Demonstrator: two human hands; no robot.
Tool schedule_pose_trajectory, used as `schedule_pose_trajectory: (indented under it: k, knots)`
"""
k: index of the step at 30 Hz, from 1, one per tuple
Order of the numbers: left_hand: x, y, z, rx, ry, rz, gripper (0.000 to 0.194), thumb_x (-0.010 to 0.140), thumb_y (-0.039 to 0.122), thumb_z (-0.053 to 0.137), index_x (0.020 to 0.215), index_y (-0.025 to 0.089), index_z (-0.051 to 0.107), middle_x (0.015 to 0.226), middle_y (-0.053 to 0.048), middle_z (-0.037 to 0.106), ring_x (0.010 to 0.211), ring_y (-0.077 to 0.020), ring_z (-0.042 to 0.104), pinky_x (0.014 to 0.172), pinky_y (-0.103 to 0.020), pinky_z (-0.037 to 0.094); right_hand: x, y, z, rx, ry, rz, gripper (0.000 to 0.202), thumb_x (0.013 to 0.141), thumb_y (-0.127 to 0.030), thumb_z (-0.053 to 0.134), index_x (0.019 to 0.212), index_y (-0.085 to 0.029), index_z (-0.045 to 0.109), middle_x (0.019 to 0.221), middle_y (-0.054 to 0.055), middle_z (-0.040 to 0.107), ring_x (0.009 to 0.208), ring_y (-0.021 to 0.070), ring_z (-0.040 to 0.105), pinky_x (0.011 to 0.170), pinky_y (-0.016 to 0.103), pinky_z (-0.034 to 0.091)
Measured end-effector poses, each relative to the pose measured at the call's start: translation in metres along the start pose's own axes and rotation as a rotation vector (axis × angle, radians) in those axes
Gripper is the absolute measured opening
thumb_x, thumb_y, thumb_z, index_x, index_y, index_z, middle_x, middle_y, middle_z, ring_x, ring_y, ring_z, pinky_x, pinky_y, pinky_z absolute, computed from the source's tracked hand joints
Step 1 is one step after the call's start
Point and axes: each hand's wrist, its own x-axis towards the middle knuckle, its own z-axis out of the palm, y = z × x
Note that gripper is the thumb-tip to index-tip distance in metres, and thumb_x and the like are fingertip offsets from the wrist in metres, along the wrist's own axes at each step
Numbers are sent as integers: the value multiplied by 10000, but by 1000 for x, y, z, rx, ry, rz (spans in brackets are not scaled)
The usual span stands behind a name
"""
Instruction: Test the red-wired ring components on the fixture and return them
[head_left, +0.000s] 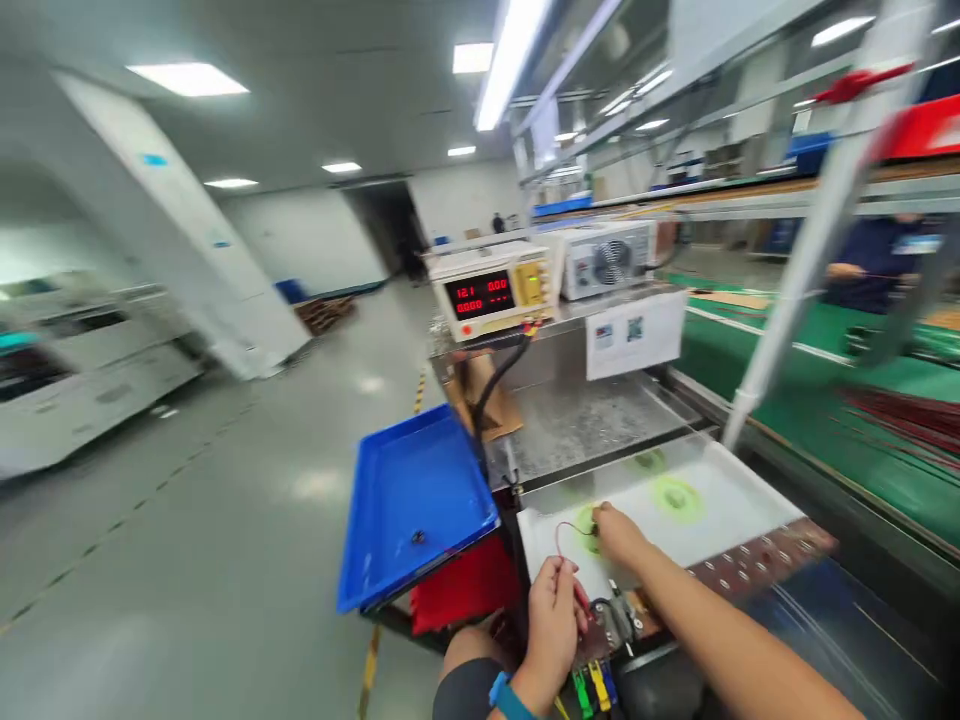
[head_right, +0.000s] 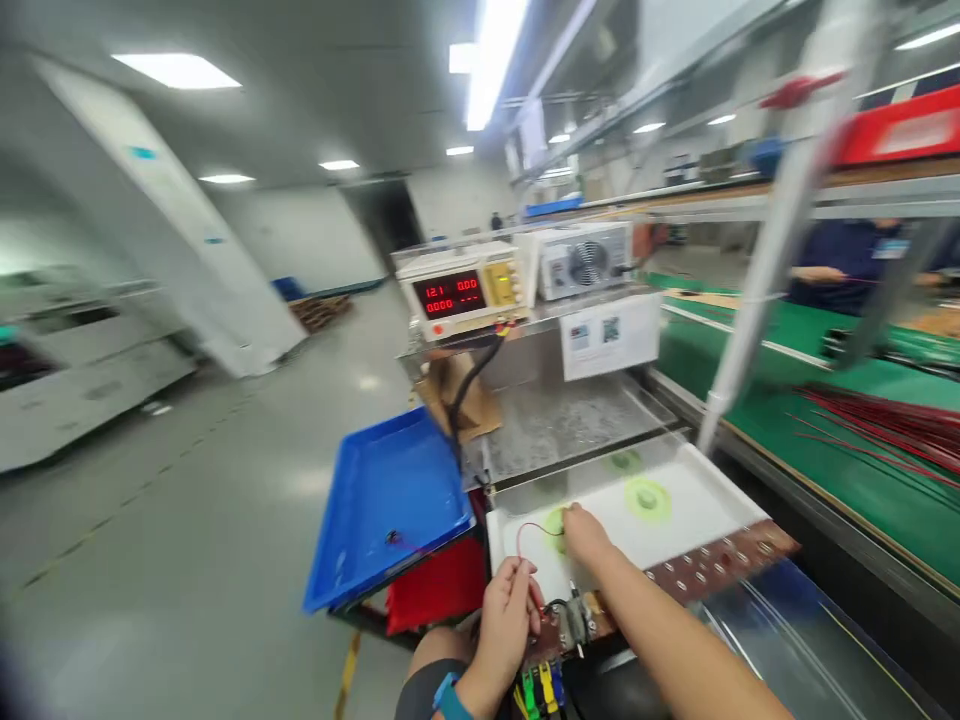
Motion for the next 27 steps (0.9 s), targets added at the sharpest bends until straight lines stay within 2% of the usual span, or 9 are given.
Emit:
schedule_pose_trajectory:
  k: [5,9,12,16,19,22,25,27]
  knots:
    - [4,-3,5,-34,84,1,643,733,838,539,816,202,499,526,52,513,312,-61,361,322,-202,209,18,9,15,33,71,28,274,843,-64,477,960,-156,706,1073,167,677,923,235,704,761,281,462]
    - [4,-12,4,-46,136,27,575,795,792,516,815,218,486,515,52,502,316,-75,348,326,-218,210,24,14,20,27,150,28,252,839,-98,472,898,-162,709,992,176,694,876,260,707,755,322,473]
    - [2,-12,5,-33,168,72,548,801,763,546,776,217,499,512,42,490,356,-85,367,373,-232,246,27,18,18,54,210,41,265,836,-111,464,896,-169,715,972,176,702,855,266,704,776,343,484]
    - [2,-1,2,15,191,136,538,776,739,607,715,215,502,525,27,480,436,-114,433,443,-258,310,25,17,5,173,313,4,277,833,-124,477,941,-185,724,1021,155,713,968,265,684,888,344,483]
    - [0,4,-3,64,154,135,502,801,704,601,751,214,504,540,22,502,460,-127,470,471,-264,345,1,8,-13,306,436,20,302,857,-150,457,1026,-160,706,1088,149,706,973,247,666,950,349,469]
    - [0,1,-10,111,61,92,449,858,658,535,862,211,493,542,34,525,419,-124,467,448,-255,340,-38,7,-30,406,565,83,305,879,-183,461,1084,-126,680,1092,144,703,882,214,655,916,335,484]
    - [5,-3,-17,141,-30,81,387,876,583,535,954,214,448,596,41,570,418,-119,492,451,-244,363,-90,29,-35,429,684,185,274,877,-223,497,1056,-136,685,1013,119,717,812,195,642,857,330,500]
    - [11,-6,-19,147,-75,90,369,862,527,581,993,213,438,641,32,606,465,-120,536,494,-240,405,-135,50,-26,417,798,289,266,878,-259,510,1039,-154,694,951,99,724,765,190,632,807,331,511]
